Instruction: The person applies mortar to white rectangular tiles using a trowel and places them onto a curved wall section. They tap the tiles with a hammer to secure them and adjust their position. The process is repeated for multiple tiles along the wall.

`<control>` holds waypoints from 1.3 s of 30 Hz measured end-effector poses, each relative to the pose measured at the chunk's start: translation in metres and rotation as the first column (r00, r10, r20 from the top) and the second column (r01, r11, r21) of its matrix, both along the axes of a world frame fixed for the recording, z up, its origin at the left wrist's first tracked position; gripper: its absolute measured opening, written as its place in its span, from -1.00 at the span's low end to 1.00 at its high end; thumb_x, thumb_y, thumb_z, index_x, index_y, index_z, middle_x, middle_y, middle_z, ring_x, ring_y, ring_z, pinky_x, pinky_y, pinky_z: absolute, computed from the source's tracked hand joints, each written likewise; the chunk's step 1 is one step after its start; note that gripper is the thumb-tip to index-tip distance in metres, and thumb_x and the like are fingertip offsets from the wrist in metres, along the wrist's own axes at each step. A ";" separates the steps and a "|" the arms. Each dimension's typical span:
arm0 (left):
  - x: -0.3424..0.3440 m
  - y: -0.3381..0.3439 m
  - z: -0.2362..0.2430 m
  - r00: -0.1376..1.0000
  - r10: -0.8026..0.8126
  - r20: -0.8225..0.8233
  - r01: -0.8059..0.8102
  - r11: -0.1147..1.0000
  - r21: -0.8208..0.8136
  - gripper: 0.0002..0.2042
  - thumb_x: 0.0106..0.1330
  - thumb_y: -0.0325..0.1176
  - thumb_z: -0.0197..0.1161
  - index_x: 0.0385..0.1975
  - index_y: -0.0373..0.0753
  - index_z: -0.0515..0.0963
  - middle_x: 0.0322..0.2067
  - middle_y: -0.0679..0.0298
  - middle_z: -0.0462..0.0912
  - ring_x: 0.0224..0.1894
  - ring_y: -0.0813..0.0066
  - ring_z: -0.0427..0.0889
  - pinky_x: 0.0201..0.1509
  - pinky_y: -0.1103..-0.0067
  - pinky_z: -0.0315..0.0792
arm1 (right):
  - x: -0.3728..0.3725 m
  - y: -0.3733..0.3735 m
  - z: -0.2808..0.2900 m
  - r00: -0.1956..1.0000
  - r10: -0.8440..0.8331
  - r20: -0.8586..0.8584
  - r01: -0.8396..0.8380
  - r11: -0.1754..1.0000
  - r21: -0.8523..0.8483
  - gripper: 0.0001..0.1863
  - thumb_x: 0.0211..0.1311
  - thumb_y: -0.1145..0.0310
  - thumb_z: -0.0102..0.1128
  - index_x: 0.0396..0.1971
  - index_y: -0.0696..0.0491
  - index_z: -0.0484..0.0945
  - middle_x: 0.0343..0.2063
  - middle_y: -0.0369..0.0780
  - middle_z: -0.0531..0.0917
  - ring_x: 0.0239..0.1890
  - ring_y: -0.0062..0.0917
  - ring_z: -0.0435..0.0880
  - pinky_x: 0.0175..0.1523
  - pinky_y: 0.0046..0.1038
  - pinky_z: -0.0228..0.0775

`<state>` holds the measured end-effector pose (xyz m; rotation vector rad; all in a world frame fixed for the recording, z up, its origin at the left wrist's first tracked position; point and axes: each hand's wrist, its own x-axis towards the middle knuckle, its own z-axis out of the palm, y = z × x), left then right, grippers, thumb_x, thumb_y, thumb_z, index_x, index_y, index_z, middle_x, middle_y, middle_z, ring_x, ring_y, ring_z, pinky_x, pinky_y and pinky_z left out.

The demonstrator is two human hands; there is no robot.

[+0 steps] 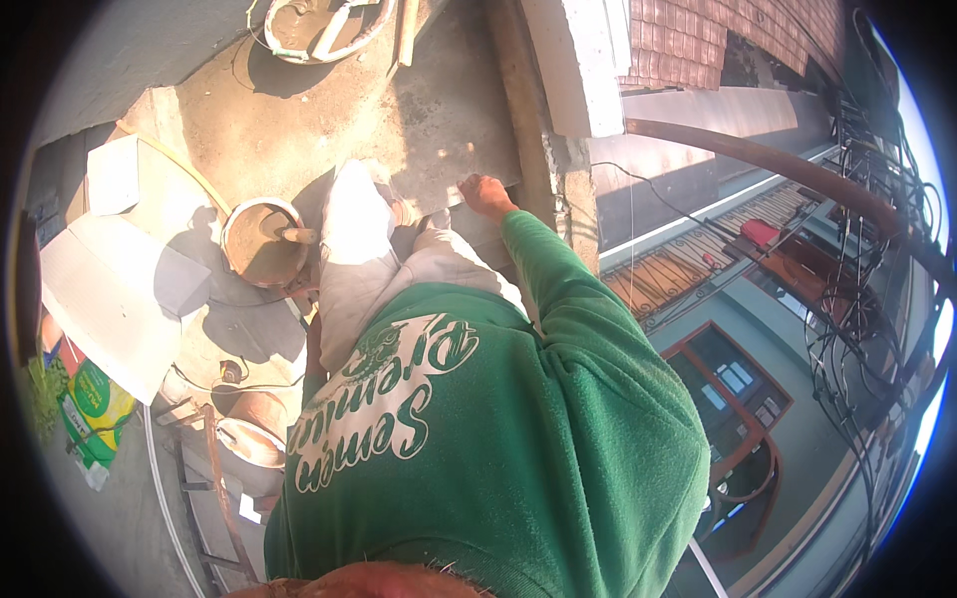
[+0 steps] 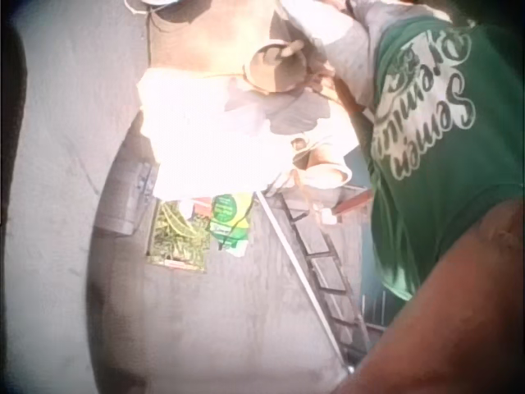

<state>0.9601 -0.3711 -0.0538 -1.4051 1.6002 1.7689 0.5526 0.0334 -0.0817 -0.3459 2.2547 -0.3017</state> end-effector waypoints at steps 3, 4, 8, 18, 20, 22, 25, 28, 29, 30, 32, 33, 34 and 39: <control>0.008 -0.015 0.024 0.993 0.119 0.016 -0.119 0.993 0.018 -0.44 0.73 0.01 0.11 0.53 -0.23 0.47 0.37 0.05 0.66 0.43 0.15 0.61 0.50 0.35 0.48 | 0.064 0.022 0.011 0.996 -0.059 0.070 0.063 0.996 -0.058 -0.45 0.66 -0.01 -0.02 0.10 0.14 0.76 0.10 0.11 0.79 0.23 0.01 0.75 0.39 -0.06 0.55; 0.001 -0.014 0.032 0.992 0.129 0.011 -0.129 0.991 0.043 -0.43 0.73 0.02 0.11 0.54 -0.23 0.46 0.37 0.05 0.66 0.43 0.15 0.61 0.50 0.35 0.48 | 0.088 0.047 0.013 0.984 -0.146 0.100 0.149 0.988 -0.028 -0.46 0.62 -0.04 0.03 0.07 0.12 0.78 0.08 0.09 0.80 0.22 0.02 0.74 0.38 -0.05 0.54; -0.022 -0.014 0.052 0.995 0.091 0.028 -0.094 0.986 0.135 -0.41 0.72 0.04 0.12 0.55 -0.21 0.44 0.39 0.08 0.64 0.44 0.17 0.60 0.52 0.34 0.48 | 0.202 0.149 0.015 0.916 -0.373 0.148 0.361 0.927 0.106 -0.47 0.52 -0.10 0.18 -0.02 0.09 0.81 0.01 0.07 0.82 0.19 0.04 0.74 0.34 -0.03 0.54; -0.060 -0.028 0.102 0.998 -0.045 0.037 0.037 0.979 0.198 -0.36 0.69 0.10 0.13 0.59 -0.18 0.40 0.43 0.14 0.61 0.47 0.21 0.57 0.55 0.32 0.46 | 0.326 0.196 0.042 0.556 -0.811 0.183 0.805 0.580 0.121 -0.52 0.45 -0.01 0.27 -0.03 0.12 0.83 -0.02 0.08 0.83 0.14 0.02 0.80 0.27 -0.08 0.61; -0.070 -0.026 0.110 0.998 -0.055 0.032 0.047 0.973 0.226 -0.35 0.69 0.12 0.13 0.59 -0.17 0.39 0.44 0.15 0.61 0.48 0.22 0.57 0.55 0.32 0.46 | 0.335 0.185 0.032 0.525 -0.831 0.182 0.838 0.542 0.059 -0.53 0.44 -0.01 0.30 -0.04 0.11 0.83 -0.03 0.08 0.84 0.13 0.01 0.80 0.27 -0.08 0.61; -0.074 -0.024 0.115 0.998 -0.048 0.026 0.040 0.964 0.263 -0.34 0.68 0.13 0.13 0.60 -0.16 0.38 0.45 0.16 0.60 0.48 0.23 0.56 0.56 0.31 0.46 | 0.338 0.175 0.020 0.520 -0.830 0.201 0.847 0.532 0.008 -0.53 0.44 -0.04 0.33 -0.06 0.11 0.84 -0.07 0.05 0.85 0.07 -0.05 0.83 0.24 -0.13 0.62; -0.072 -0.015 0.137 0.999 -0.027 0.017 0.018 0.917 0.399 -0.32 0.67 0.15 0.14 0.61 -0.15 0.37 0.46 0.18 0.59 0.49 0.25 0.55 0.57 0.31 0.45 | 0.338 0.154 0.011 0.552 -0.775 0.308 0.829 0.549 -0.106 -0.51 0.46 -0.08 0.37 -0.06 0.10 0.83 -0.13 -0.01 0.87 0.01 -0.16 0.85 0.18 -0.21 0.63; -0.134 0.031 0.171 0.967 -0.252 0.033 0.211 0.867 0.451 -0.25 0.66 0.19 0.15 0.70 -0.10 0.27 0.59 0.24 0.44 0.54 0.26 0.50 0.61 0.36 0.36 | 0.380 0.193 -0.045 0.134 -0.709 0.692 0.976 -0.026 -0.216 -0.59 0.50 0.10 0.36 0.00 0.18 0.81 -0.12 -0.07 0.89 -0.15 -0.29 0.88 0.02 -0.28 0.69; -0.136 0.021 0.161 0.841 -0.528 -0.121 0.540 0.800 0.262 -0.29 0.69 -0.06 0.13 0.74 -0.12 0.12 0.63 0.17 0.36 0.60 0.21 0.40 0.66 0.36 0.27 | 0.393 0.197 -0.074 -0.133 -0.598 0.790 0.940 -0.328 -0.089 -0.62 0.46 0.19 0.37 -0.01 0.23 0.79 -0.15 -0.10 0.88 -0.22 -0.36 0.86 -0.03 -0.33 0.70; -0.151 0.013 0.158 0.604 -0.782 -0.153 0.786 0.616 -0.044 -0.28 0.73 -0.32 0.12 0.78 -0.14 -0.02 0.67 0.09 0.27 0.66 0.16 0.29 0.71 0.36 0.18 | 0.407 0.194 -0.077 -0.144 -0.281 0.949 0.908 -0.419 0.014 -0.62 0.48 0.20 0.31 -0.03 0.25 0.78 -0.24 -0.14 0.87 -0.29 -0.44 0.82 -0.10 -0.35 0.68; -0.100 -0.023 0.145 0.175 -0.978 0.111 0.906 0.116 -0.407 -0.30 0.76 -0.29 0.04 0.79 -0.02 -0.10 0.60 -0.09 0.33 0.54 -0.14 0.43 0.62 0.28 0.28 | 0.393 0.162 -0.057 0.112 -0.635 0.764 0.993 0.103 -0.060 -0.62 0.49 0.20 0.30 -0.04 0.24 0.78 -0.26 -0.15 0.86 -0.30 -0.45 0.81 -0.10 -0.35 0.67; -0.104 -0.009 0.138 0.326 -0.935 0.143 0.909 0.268 -0.319 -0.37 0.75 -0.19 0.06 0.74 -0.06 0.08 0.54 -0.12 0.41 0.50 -0.14 0.49 0.59 0.27 0.32 | 0.379 0.171 -0.042 0.282 -0.756 0.591 0.945 0.324 -0.037 -0.62 0.49 0.20 0.29 -0.04 0.24 0.79 -0.26 -0.15 0.86 -0.30 -0.45 0.81 -0.11 -0.34 0.66; -0.106 0.003 0.138 0.475 -0.857 0.198 0.870 0.425 -0.249 -0.40 0.74 -0.09 0.09 0.68 -0.11 0.25 0.48 -0.14 0.50 0.47 -0.15 0.54 0.56 0.26 0.36 | 0.361 0.177 -0.030 0.375 -0.774 0.511 0.906 0.422 -0.026 -0.62 0.49 0.19 0.29 -0.05 0.24 0.79 -0.27 -0.15 0.86 -0.30 -0.45 0.80 -0.11 -0.34 0.66; -0.075 -0.017 0.159 0.827 -0.547 0.132 0.536 0.692 -0.484 -0.38 0.55 0.08 0.36 0.44 -0.22 0.59 0.30 -0.11 0.71 0.42 0.05 0.66 0.49 0.29 0.49 | 0.282 0.155 -0.002 0.599 -0.706 0.378 0.780 0.621 -0.076 -0.62 0.49 0.18 0.27 -0.08 0.23 0.79 -0.30 -0.16 0.84 -0.32 -0.47 0.78 -0.12 -0.34 0.64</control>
